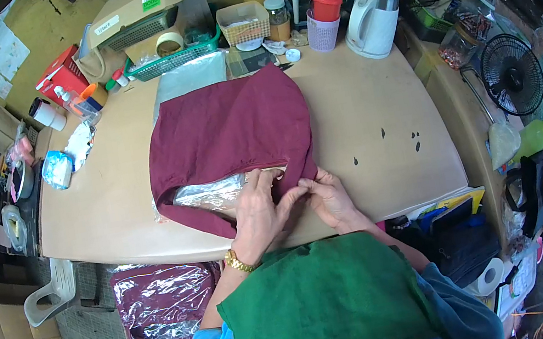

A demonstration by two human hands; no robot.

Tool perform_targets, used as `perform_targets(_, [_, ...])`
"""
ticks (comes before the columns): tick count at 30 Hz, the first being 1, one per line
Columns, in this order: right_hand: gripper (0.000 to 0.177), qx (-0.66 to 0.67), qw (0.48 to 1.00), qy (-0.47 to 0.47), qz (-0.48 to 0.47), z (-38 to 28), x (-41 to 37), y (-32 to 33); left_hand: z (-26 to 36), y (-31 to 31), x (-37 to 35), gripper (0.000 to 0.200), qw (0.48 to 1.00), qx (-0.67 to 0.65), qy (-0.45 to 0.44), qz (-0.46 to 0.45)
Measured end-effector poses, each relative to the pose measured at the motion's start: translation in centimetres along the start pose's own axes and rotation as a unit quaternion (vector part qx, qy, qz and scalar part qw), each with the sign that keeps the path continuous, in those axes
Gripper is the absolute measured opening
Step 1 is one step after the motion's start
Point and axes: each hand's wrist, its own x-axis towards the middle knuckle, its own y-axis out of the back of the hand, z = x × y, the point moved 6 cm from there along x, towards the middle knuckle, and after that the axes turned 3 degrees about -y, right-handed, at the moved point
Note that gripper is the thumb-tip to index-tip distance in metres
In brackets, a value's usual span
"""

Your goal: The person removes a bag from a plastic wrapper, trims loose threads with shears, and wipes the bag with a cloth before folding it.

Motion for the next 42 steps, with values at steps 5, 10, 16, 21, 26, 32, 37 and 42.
perform_targets(5, [0.029,0.031,0.999,-0.035,-0.014,0.3,-0.6,0.0,-2.1,-0.9,-0.4,0.016,0.996,-0.056,0.069,-0.018])
perform_targets(10, [0.036,0.074,0.991,-0.111,-0.01,0.6,-0.5,0.1,-1.8,-1.1,-0.4,0.016,0.999,-0.031,0.032,0.019])
perform_targets(16, [0.045,-0.106,0.992,-0.026,-0.069,1.0,-0.1,-0.7,-0.9,-1.5,0.3,0.026,0.997,0.05,0.026,-0.051])
perform_targets(21, [0.045,0.009,0.998,-0.067,0.017,0.6,-0.5,-0.5,-2.7,-2.9,0.0,0.028,0.989,-0.091,0.104,-0.055])
perform_targets(26, [0.051,0.033,0.997,-0.055,0.043,0.0,0.1,0.0,-2.6,-2.6,-0.4,0.029,0.985,-0.138,0.09,-0.06])
perform_targets(32, [0.051,0.087,0.982,-0.164,-0.018,-0.7,-0.3,0.7,-2.0,-1.0,0.3,0.028,0.989,-0.086,0.11,-0.056])
perform_targets(37, [0.038,-0.216,0.976,0.013,-0.031,-0.1,-0.2,-1.9,0.2,0.4,0.6,0.029,0.996,-0.063,0.046,0.033])
perform_targets(42, [0.034,-0.082,0.996,-0.019,0.008,-2.5,1.0,-0.3,-2.6,0.5,-3.3,0.029,0.984,0.034,0.082,-0.152])
